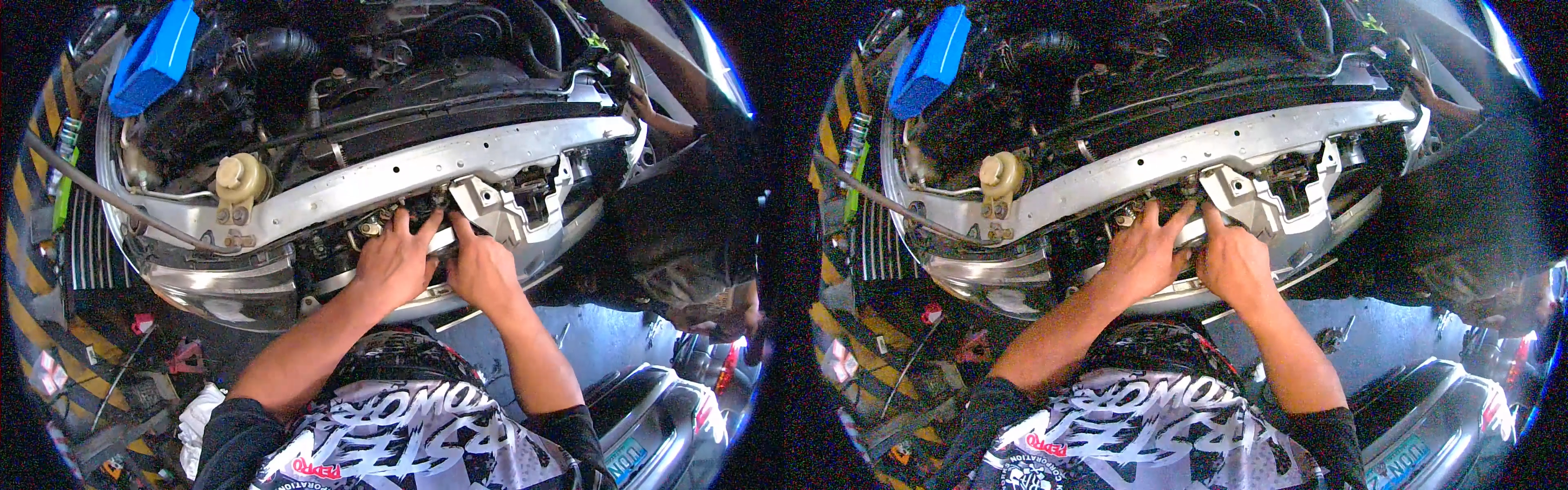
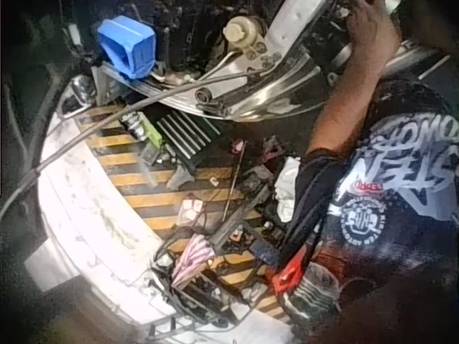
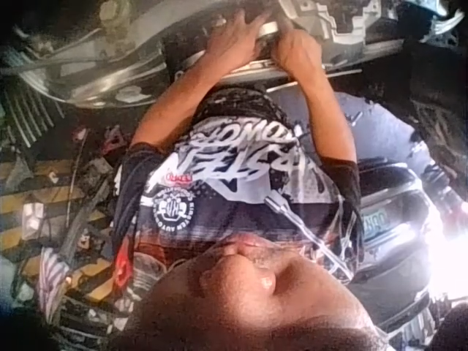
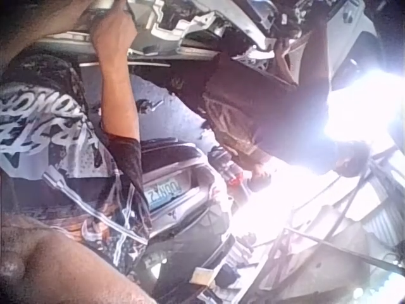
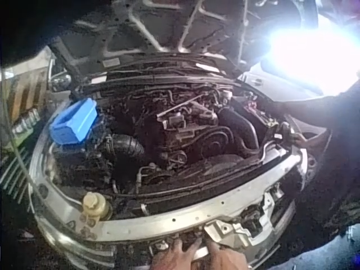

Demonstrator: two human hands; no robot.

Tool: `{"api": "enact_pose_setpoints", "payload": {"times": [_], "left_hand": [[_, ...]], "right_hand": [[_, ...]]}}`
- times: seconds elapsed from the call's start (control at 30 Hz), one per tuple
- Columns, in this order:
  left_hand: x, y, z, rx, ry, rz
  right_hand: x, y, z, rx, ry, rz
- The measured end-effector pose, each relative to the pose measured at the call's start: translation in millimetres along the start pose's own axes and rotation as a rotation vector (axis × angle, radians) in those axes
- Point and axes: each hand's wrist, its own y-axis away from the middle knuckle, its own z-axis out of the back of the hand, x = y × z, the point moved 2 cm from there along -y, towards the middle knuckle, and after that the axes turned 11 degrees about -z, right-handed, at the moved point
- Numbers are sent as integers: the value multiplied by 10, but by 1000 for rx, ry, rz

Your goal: Repairing a car engine and front components.

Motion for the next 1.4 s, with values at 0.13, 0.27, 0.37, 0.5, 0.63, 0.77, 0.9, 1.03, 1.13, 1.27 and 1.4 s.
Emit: {"api": "enact_pose_setpoints", "payload": {"times": [0.13, 0.27, 0.37, 0.5, 0.63, 0.77, 0.9, 1.03, 1.13, 1.27, 1.4], "left_hand": [[15, 212, -13, -46, 55, -32], [27, 565, 40, -147, 97, -165], [55, 788, 121, -12, 344, -204], [-52, 920, 335, 121, 646, -315], [-297, 938, 685, 223, 1251, -541], [-612, 908, 952, 502, 1994, -875], [-897, 942, 1025, 445, 2214, -915], [-982, 950, 989, 452, 2350, -949], [-1000, 968, 986, 447, 2357, -962], [-1026, 1003, 1005, 448, 2371, -892], [-1060, 1021, 998, 419, 2349, -908]], "right_hand": [[35, -132, -28, 30, -25, -27], [42, -158, -6, 64, -10, -80], [66, -98, 32, 44, 25, -51], [146, 23, 69, -2, 14, -42], [194, 68, 140, -21, 20, -20], [194, 49, 161, 17, -69, -4], [162, 9, 94, 68, -63, -24], [114, -20, 50, 41, -84, -16], [97, -46, 39, 58, -125, -11], [101, -31, 36, 38, -112, 14], [93, -10, 26, 44, -129, 10]]}}
